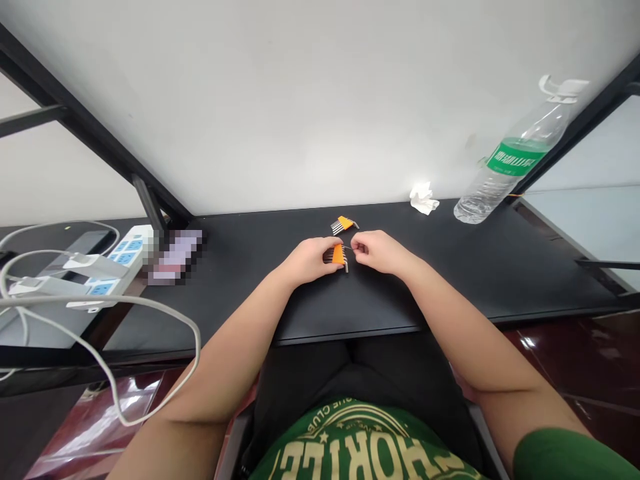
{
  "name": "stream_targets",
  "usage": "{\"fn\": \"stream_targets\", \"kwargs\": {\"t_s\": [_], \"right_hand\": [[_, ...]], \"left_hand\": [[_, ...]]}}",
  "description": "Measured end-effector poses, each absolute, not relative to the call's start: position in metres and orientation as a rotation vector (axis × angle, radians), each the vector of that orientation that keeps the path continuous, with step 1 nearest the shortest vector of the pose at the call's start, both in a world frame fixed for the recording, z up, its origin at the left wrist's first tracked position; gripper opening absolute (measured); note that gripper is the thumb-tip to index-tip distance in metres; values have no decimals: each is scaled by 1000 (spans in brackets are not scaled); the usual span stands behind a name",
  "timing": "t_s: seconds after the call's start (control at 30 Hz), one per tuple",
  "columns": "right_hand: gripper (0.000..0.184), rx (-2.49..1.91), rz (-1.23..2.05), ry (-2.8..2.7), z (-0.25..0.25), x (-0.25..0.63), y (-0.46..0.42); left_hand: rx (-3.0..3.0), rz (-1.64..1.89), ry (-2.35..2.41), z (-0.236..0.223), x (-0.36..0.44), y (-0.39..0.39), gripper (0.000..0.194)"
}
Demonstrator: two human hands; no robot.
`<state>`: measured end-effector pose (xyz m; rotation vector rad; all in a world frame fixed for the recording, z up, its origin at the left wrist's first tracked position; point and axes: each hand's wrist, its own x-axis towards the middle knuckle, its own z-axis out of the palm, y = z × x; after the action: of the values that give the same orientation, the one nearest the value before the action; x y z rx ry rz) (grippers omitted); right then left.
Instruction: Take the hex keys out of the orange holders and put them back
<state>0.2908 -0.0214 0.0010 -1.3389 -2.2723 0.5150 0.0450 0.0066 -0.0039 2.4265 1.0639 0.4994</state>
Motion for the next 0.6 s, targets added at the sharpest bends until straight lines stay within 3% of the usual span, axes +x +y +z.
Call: {"fn": "stream_targets", "kwargs": {"t_s": [0.23,0.4,0.6], "right_hand": [[14,-1259,535,-2275,1,296,-21],[20,-1249,355,-2369,4,297,-25],[21,-1160,389,-2374,4,291,-26]], "left_hand": [[2434,493,1074,-5,43,8,54],[2464,479,1088,-4,44,6,53],[2514,483,970,2,49,1,42]]}}
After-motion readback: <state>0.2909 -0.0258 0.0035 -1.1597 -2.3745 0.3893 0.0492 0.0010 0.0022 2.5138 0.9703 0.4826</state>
